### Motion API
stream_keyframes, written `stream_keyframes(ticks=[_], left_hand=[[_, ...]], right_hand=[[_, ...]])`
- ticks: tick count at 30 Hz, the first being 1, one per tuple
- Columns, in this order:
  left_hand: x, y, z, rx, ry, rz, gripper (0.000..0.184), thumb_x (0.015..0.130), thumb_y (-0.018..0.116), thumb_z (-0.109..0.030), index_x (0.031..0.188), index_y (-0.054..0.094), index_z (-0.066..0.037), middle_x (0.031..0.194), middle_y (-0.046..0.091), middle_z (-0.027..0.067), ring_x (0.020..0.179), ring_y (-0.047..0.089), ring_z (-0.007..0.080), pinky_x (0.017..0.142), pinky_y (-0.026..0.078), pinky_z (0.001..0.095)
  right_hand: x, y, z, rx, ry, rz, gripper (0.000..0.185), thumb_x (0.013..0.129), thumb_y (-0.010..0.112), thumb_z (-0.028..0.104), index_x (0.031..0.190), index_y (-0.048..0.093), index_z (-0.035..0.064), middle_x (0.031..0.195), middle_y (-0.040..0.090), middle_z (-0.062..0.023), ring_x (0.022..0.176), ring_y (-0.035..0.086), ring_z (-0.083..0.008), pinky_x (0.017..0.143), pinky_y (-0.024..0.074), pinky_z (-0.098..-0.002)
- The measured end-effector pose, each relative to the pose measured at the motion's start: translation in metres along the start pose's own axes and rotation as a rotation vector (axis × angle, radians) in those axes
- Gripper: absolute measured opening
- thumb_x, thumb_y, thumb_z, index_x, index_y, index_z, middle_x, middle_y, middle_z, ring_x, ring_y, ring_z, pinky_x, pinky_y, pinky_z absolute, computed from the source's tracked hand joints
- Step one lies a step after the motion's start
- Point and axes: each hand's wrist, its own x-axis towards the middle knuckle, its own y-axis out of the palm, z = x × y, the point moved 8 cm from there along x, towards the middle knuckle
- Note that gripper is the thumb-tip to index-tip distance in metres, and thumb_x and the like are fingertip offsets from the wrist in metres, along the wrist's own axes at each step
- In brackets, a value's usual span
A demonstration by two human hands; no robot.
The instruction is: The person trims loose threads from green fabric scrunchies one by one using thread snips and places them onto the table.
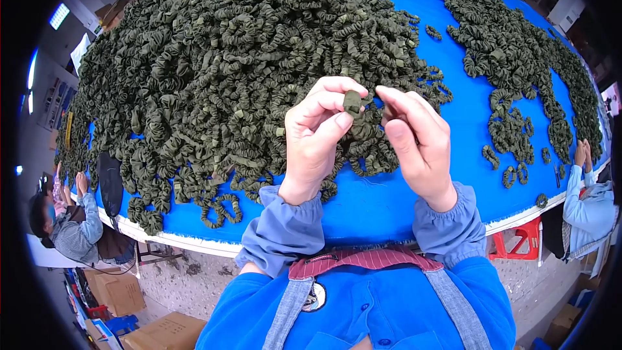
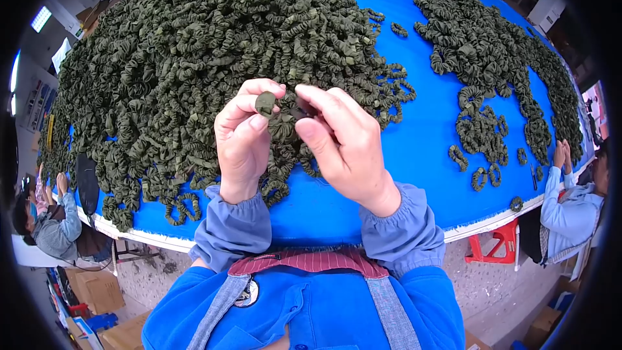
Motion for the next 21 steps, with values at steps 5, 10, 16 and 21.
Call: stream_keyframes(ticks=[5,10,16,21], left_hand=[[0.0,0.002,-0.001,-0.001,0.049,0.039,0.01,0.079,0.061,-0.004,0.089,0.062,-0.004,0.11,0.056,0.0153,0.097,0.052,0.0219,0.086,0.042,0.0318],[0.0,0.002,0.002,-0.013,0.029,0.05,0.011,0.079,0.062,-0.004,0.09,0.063,-0.004,0.11,0.056,0.0161,0.097,0.052,0.0222,0.085,0.043,0.0317],[-0.001,0.006,0.004,0.011,0.043,0.098,0.013,0.079,0.062,-0.003,0.091,0.064,-0.005,0.111,0.055,0.0164,0.098,0.052,0.0224,0.084,0.044,0.0318],[-0.004,0.011,0.018,0.094,-0.063,-0.008,0.014,0.079,0.063,-0.003,0.093,0.064,-0.004,0.109,0.058,0.0133,0.098,0.054,0.0207,0.084,0.045,0.0307]], right_hand=[[-0.002,0.002,0.002,0.012,-0.008,0.011,0.03,0.079,0.07,0.011,0.105,0.062,-0.0008,0.081,0.059,-0.008,0.059,0.046,-0.0139,0.052,0.0398,-0.0261],[-0.002,0.006,0.008,-0.071,-0.085,0.061,0.03,0.079,0.07,0.009,0.106,0.061,-0.0006,0.085,0.06,-0.0084,0.059,0.048,-0.0136,0.051,0.0397,-0.0258],[-0.004,0.003,0.003,-0.097,-0.132,0.039,0.032,0.076,0.072,0.007,0.105,0.061,0.0001,0.085,0.062,-0.008,0.058,0.049,-0.0132,0.049,0.0399,-0.0246],[-0.008,-0.002,0.002,-0.024,-0.103,-0.151,0.033,0.073,0.075,0.007,0.103,0.063,0.0019,0.08,0.064,-0.0065,0.057,0.053,-0.013,0.051,0.0438,-0.0231]])
